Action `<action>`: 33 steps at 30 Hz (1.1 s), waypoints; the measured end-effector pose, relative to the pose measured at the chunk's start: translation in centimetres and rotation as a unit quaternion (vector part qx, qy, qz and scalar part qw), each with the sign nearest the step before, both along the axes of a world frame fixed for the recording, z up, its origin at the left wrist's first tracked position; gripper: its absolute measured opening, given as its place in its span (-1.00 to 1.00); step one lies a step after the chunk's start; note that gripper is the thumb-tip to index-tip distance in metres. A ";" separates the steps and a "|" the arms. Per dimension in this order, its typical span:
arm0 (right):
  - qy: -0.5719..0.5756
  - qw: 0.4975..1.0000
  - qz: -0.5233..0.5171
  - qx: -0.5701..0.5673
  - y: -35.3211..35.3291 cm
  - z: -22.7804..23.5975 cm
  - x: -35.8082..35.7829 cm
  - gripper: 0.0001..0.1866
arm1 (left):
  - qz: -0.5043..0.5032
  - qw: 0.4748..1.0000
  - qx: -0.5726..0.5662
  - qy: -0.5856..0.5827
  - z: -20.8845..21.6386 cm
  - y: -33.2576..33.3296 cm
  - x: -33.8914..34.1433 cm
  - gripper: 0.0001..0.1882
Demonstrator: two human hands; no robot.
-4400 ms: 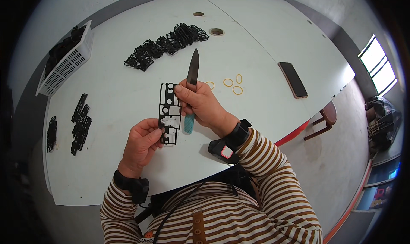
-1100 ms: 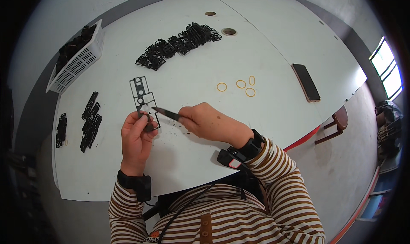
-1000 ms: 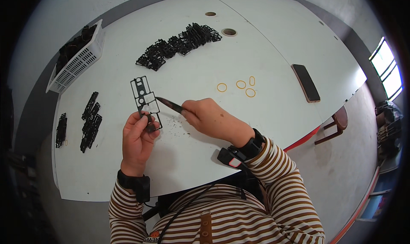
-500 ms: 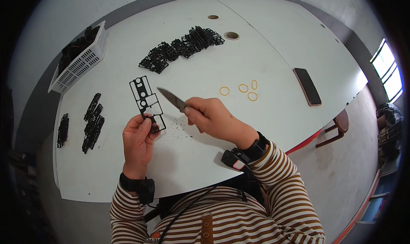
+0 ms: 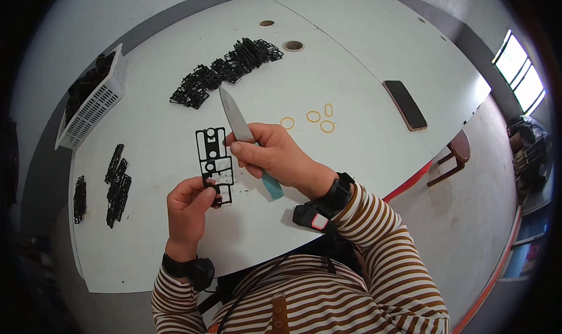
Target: Deburring plastic components from a sprue frame using a knife at a production workbench.
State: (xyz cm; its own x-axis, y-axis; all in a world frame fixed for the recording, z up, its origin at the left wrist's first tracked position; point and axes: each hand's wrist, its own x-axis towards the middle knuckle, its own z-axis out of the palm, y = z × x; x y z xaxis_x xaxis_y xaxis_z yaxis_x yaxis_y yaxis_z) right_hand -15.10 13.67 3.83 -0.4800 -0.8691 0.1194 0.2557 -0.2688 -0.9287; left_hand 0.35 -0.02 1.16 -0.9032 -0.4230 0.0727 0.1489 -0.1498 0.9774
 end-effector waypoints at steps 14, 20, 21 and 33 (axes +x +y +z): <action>-0.025 0.997 0.069 0.037 -0.3 -0.6 0.7 -0.85 | -0.073 0.977 0.194 0.041 -0.5 -0.4 -0.3 -0.80; -0.015 0.997 0.065 0.027 -0.8 -1.6 0.7 -0.86 | -0.098 0.970 0.216 0.043 0.2 0.0 -0.3 -0.85; -0.015 0.997 0.066 0.028 -0.8 -1.4 0.7 -0.86 | -0.079 0.973 0.215 0.031 0.7 0.4 -0.3 -0.86; 0.228 0.968 -0.014 0.103 0.3 0.7 0.0 -0.87 | 0.079 0.993 0.076 0.050 0.5 -2.1 0.1 -0.87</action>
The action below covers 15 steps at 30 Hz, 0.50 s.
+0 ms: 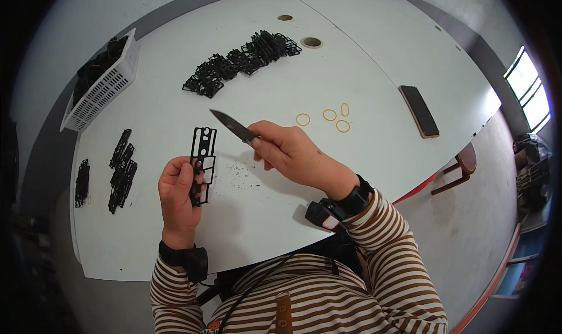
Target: Deburring plastic components from a sprue frame using a knife at a production workbench.
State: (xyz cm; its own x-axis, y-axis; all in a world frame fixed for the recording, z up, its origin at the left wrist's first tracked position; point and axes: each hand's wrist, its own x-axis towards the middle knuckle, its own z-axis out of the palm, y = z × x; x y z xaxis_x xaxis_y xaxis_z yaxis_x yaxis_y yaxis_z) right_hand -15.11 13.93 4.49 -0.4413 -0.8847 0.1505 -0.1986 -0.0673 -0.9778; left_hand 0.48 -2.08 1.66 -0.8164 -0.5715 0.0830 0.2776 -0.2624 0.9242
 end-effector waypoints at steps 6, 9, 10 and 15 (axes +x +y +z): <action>0.292 0.951 -0.043 0.094 0.6 0.0 0.0 -0.90 | 0.067 0.994 -0.088 -0.021 0.1 -0.2 0.0 -0.90; 0.361 0.927 -0.043 0.094 0.7 -1.0 -0.1 -0.90 | 0.069 0.986 -0.149 -0.031 0.0 0.1 0.0 -0.91; 0.376 0.921 -0.040 0.094 0.6 -1.2 -0.1 -0.90 | 0.069 0.981 -0.180 -0.034 0.0 0.2 0.0 -0.92; 0.402 0.903 -0.080 0.130 0.3 -1.7 0.3 -0.92 | 0.052 0.946 -0.320 -0.026 -0.5 0.3 -0.2 -0.94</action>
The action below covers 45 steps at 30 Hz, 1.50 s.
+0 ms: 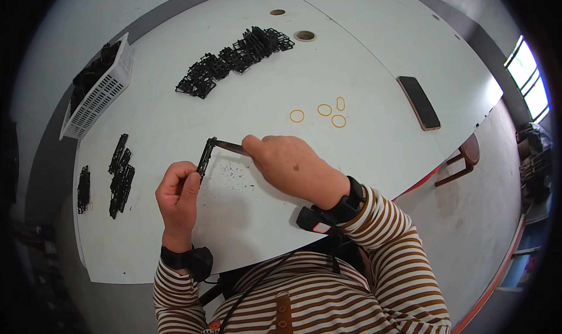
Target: Deburring plastic components from a sprue frame using a knife at a production workbench.
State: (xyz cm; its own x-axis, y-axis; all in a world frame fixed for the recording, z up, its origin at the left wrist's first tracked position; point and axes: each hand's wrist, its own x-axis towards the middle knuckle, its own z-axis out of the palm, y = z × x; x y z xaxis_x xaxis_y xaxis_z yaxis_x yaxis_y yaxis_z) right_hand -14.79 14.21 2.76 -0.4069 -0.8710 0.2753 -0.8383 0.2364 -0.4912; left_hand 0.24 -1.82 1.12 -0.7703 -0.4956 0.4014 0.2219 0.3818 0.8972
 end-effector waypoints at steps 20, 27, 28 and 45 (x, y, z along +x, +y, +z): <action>-0.324 0.941 -0.022 -0.095 -1.1 -0.2 -0.9 -0.81 | 0.105 0.910 0.401 -0.024 -0.6 -12.0 -8.8 -0.89; -0.185 0.971 -0.034 -0.148 -0.8 -0.8 -1.7 -0.85 | 0.203 0.911 0.356 -0.037 -1.5 -16.9 -17.2 -0.91; -0.169 0.973 -0.038 -0.153 -0.8 -0.7 -1.7 -0.86 | 0.216 0.906 0.361 -0.042 -1.6 -17.2 -17.8 -0.91; -0.158 0.975 -0.030 -0.152 -1.2 -1.1 -1.6 -0.91 | 0.207 0.976 -0.023 -0.063 -2.8 -14.3 -6.3 -0.80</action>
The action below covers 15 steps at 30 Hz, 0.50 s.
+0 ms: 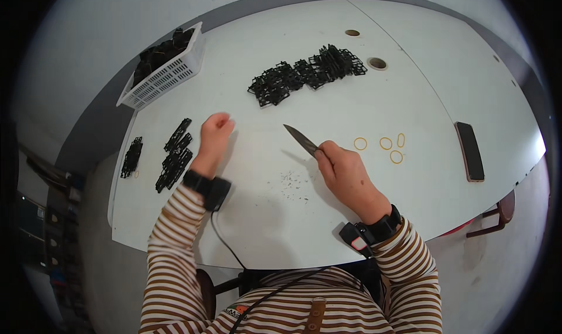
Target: Deburring plastic components from a sprue frame using a knife at a production workbench.
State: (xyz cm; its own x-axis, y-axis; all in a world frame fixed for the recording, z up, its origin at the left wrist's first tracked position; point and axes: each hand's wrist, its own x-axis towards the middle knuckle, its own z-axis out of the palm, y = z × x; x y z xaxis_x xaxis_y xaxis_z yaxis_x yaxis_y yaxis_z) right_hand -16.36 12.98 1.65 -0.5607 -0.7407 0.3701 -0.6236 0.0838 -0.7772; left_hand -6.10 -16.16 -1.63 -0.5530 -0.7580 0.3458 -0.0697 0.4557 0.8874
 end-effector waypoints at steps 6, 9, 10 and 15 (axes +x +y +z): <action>-0.009 1.000 0.022 0.003 -0.2 0.1 0.8 -0.88 | 0.140 0.964 -0.151 -0.170 0.9 -5.4 15.4 -0.72; -0.025 0.999 0.025 0.010 -0.3 0.0 1.1 -0.86 | 0.171 0.870 -0.314 -0.339 1.3 -6.8 20.7 -0.62; -0.035 0.999 0.023 0.012 -0.3 0.1 1.1 -0.85 | 0.173 0.870 -0.315 -0.338 1.5 -7.0 21.7 -0.62; -0.042 0.998 0.035 0.013 -0.4 -0.3 1.0 -0.83 | 0.074 0.936 -0.139 -0.314 1.3 -8.0 23.6 -0.51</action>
State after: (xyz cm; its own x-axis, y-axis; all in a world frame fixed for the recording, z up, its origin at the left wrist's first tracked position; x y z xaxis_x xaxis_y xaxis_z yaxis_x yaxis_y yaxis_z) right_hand -15.33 12.54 1.39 -0.5348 -0.7886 0.3036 -0.5617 0.0634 -0.8249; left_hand 17.46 -24.16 -0.37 -0.6090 -0.7716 0.1836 -0.6182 0.6068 0.4996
